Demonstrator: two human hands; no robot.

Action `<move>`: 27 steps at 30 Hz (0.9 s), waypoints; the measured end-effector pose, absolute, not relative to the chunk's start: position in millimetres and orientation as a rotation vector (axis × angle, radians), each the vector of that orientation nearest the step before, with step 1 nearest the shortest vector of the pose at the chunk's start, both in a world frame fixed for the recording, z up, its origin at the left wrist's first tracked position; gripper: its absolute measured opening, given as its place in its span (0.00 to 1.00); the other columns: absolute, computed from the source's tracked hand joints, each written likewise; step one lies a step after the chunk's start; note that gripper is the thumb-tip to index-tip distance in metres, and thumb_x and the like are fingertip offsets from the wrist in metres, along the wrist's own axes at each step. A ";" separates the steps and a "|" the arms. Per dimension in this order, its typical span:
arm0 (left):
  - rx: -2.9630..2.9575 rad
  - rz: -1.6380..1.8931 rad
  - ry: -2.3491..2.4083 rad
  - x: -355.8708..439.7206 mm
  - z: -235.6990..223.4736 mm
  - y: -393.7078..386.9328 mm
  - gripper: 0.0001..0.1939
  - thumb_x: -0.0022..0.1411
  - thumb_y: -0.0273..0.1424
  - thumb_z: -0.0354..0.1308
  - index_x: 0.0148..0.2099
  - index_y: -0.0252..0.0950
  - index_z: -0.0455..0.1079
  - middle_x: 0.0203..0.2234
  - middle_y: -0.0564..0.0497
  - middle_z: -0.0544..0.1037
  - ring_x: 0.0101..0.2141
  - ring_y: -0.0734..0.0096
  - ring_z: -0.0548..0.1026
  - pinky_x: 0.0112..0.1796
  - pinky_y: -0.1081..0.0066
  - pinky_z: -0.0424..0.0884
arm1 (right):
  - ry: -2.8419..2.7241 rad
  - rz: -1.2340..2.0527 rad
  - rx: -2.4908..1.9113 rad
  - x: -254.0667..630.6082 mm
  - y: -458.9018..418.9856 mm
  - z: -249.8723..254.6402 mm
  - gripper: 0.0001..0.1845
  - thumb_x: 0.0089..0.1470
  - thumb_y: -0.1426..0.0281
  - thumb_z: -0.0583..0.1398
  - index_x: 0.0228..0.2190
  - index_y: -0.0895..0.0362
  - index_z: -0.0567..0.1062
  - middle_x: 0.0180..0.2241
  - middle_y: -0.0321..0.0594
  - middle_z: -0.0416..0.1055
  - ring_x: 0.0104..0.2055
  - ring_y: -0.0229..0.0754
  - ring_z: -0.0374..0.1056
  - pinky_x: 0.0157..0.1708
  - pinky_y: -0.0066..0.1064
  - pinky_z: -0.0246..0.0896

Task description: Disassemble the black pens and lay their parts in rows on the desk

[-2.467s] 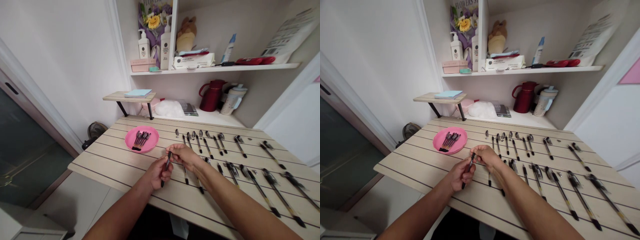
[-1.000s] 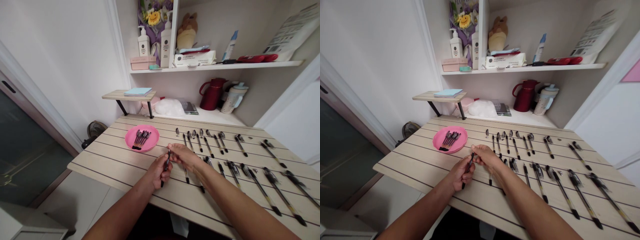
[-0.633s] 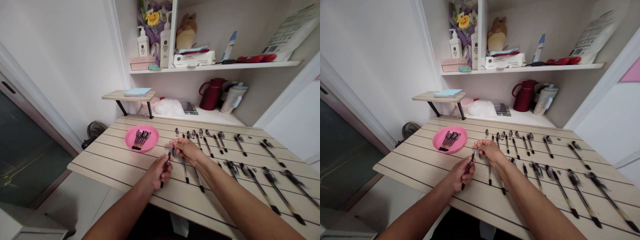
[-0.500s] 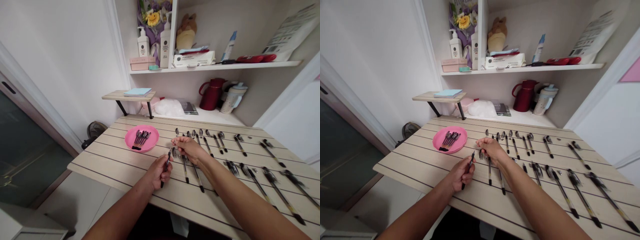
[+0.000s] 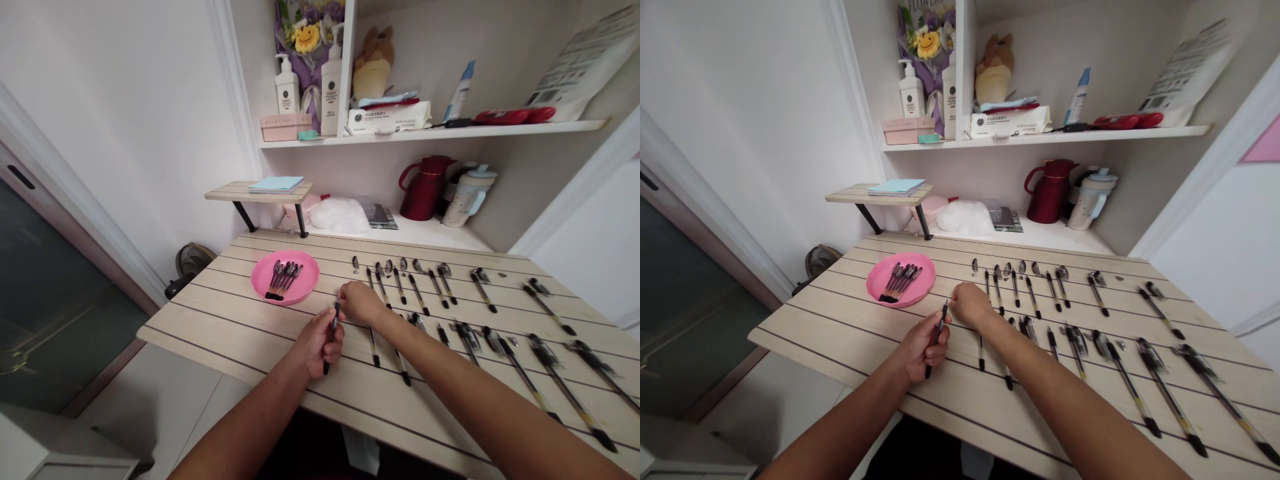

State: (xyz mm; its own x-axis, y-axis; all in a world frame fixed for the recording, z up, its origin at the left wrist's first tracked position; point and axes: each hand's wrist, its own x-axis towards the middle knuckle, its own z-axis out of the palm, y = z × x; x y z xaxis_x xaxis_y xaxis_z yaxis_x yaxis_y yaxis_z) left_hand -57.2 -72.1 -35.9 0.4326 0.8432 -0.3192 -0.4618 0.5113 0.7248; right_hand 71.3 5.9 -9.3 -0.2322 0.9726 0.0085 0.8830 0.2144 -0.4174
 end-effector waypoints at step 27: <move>0.274 1.165 0.570 -51.7 -39.8 -63.6 0.08 0.52 0.28 0.57 0.36 0.32 0.66 0.36 0.45 0.73 0.40 0.68 0.72 0.43 0.69 0.67 | -2.370 0.416 -1.792 66.3 -103.6 -5.0 0.12 0.49 0.63 0.54 0.29 0.56 0.73 0.30 0.43 0.74 0.33 0.42 0.68 0.28 0.27 0.52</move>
